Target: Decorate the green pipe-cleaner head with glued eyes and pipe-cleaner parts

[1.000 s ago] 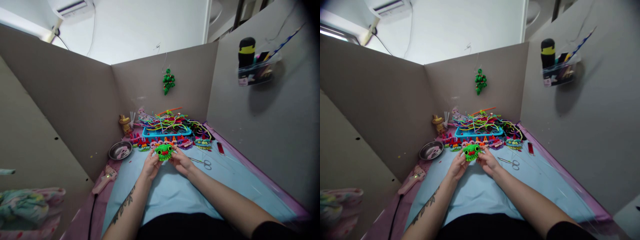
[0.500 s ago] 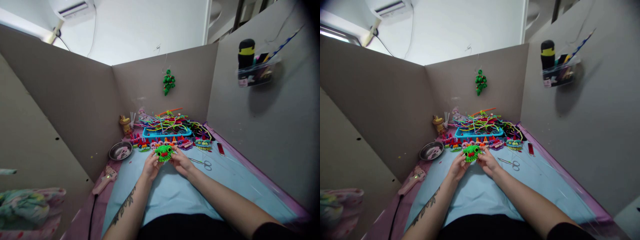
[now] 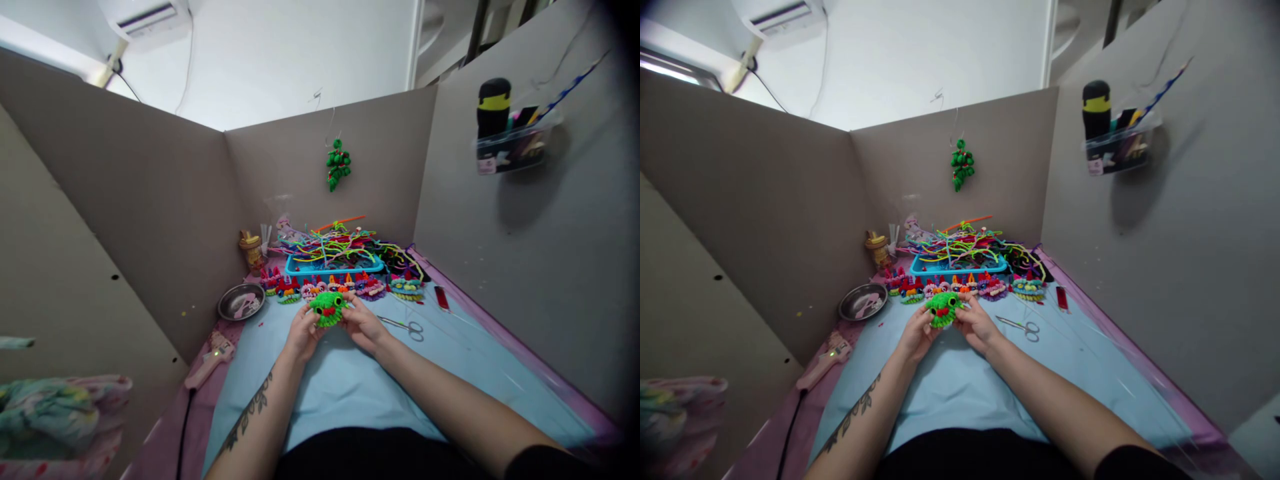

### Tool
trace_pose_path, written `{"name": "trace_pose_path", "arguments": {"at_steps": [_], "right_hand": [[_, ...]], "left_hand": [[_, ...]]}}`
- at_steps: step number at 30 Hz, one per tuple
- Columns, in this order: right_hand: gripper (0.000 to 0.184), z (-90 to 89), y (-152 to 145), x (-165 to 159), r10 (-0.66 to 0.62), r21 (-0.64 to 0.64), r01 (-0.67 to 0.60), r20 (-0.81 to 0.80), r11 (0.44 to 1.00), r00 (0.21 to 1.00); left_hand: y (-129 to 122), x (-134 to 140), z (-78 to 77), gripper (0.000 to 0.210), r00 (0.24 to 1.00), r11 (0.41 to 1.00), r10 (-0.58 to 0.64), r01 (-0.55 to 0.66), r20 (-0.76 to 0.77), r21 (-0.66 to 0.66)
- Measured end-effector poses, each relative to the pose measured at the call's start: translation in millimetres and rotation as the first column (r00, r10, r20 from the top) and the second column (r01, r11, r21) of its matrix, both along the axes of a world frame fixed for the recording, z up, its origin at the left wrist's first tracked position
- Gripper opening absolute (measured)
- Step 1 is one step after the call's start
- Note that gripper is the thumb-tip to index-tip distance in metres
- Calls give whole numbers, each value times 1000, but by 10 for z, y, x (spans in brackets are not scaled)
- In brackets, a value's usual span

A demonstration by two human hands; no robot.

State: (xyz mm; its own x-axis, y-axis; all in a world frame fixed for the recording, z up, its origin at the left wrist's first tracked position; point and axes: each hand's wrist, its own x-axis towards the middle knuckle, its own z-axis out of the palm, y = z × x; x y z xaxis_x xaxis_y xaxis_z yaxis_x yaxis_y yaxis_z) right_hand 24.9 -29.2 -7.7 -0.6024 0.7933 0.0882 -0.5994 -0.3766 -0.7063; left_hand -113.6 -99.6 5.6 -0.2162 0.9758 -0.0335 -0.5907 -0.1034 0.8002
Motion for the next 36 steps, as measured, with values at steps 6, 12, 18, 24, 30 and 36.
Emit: {"name": "trace_pose_path", "arguments": {"at_steps": [6,12,18,24,30,36], "right_hand": [[45,10,-11,6,-2,-3,2,12,1000,1000],[44,3,9,0,-11,-38,11,2,999,1000],[44,21,1,2,-12,-51,12,6,999,1000],[44,4,-9,0,1,-10,-1,11,1000,1000],[43,-6,-10,-2,2,3,-2,25,1000,1000],[42,-19,-6,-3,3,1,-3,15,1000,1000]], "left_hand": [[7,3,-16,40,1000,999,17,-17,-19,-27],[-13,1,7,43,1000,1000,-11,11,16,3],[-29,0,27,37,999,1000,-26,26,47,-3],[-26,19,10,38,1000,1000,10,-10,6,-6],[-13,23,6,39,998,998,47,-49,-45,-25],[-5,26,-6,39,996,996,68,-71,-64,-51]]}}
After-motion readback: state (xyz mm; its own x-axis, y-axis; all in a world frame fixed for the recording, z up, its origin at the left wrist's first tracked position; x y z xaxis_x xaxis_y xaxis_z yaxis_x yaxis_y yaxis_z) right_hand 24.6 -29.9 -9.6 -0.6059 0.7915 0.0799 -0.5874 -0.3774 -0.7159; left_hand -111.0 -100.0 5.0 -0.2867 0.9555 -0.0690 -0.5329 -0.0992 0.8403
